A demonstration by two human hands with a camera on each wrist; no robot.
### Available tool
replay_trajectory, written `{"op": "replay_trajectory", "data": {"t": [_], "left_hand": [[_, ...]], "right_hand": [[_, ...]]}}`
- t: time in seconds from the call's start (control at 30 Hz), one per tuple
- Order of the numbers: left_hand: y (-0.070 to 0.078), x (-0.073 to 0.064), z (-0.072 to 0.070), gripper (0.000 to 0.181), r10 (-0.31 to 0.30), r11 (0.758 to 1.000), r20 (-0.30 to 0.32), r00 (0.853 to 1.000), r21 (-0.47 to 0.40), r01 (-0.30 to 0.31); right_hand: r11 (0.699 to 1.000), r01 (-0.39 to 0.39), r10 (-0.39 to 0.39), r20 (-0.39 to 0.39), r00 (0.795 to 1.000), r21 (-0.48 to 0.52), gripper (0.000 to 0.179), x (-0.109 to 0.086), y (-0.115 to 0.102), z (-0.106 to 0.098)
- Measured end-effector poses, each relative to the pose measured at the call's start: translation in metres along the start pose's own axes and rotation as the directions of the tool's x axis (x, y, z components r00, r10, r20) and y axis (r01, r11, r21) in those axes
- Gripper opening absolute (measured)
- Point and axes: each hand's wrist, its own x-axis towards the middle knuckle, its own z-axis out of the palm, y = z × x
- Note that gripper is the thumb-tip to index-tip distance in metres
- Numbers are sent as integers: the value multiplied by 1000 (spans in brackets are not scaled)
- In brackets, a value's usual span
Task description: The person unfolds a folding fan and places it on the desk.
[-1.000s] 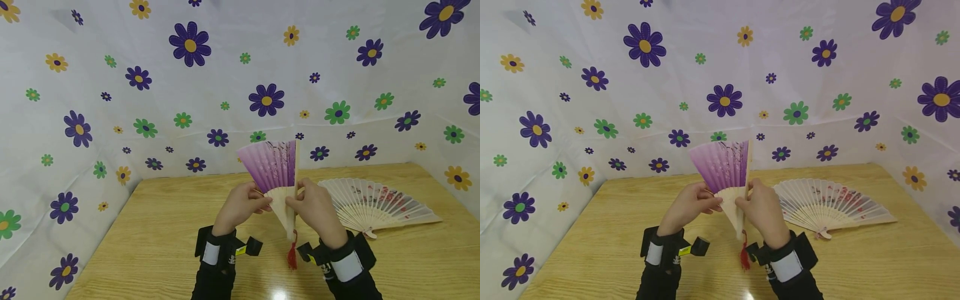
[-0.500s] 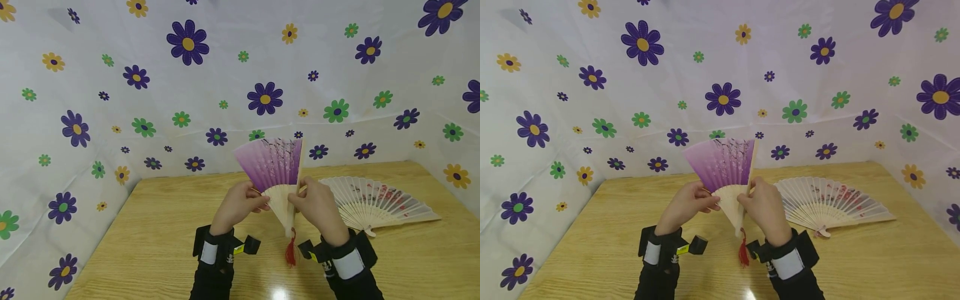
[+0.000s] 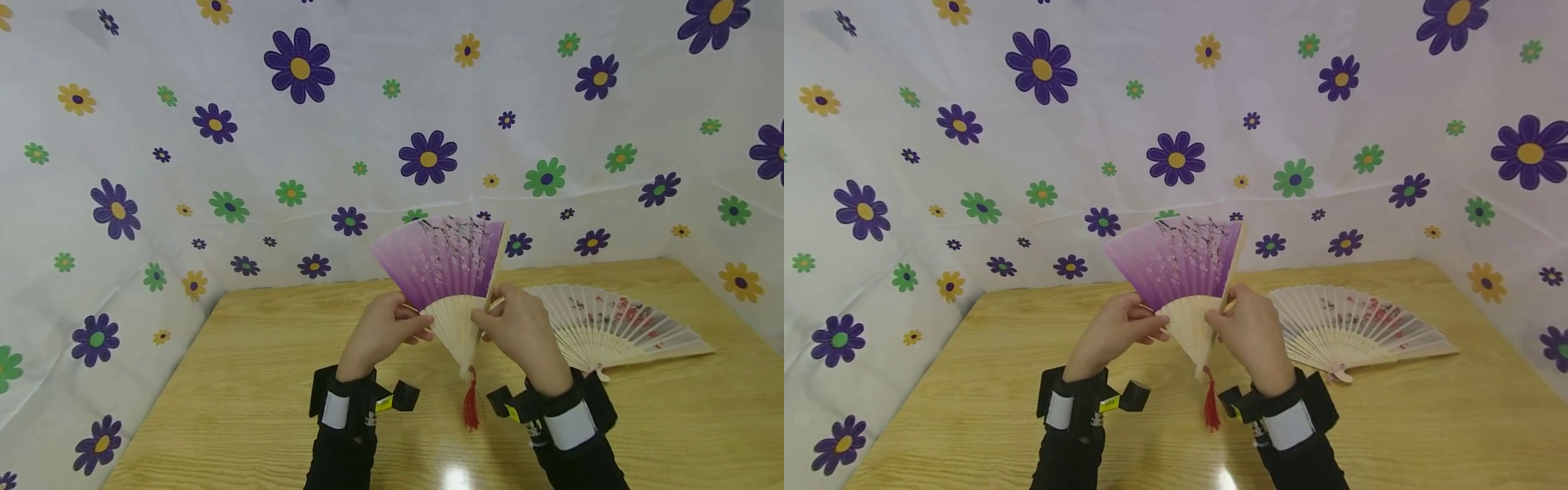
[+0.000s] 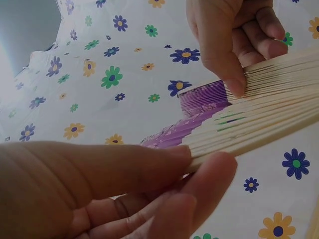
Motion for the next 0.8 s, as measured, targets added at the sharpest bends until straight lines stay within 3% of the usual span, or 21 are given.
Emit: {"op": "replay_trajectory", "data": {"t": [0.37,0.63,0.8], "left_hand": [[-2,1,-6,26,-13,1000,-54,998,-14,12],[-4,0,-9,27,-25,992,-115,993,-129,10],[-5,0,-11,26,-27,988,-123,992,-156,8]], "right_hand": [[1000,2,-2,-10,1000,28,22,4,4,-5],[999,20,-17,-69,997,50,26,7,10,-8],[999,3,0,-78,997,49,27,7,13,-10]]}}
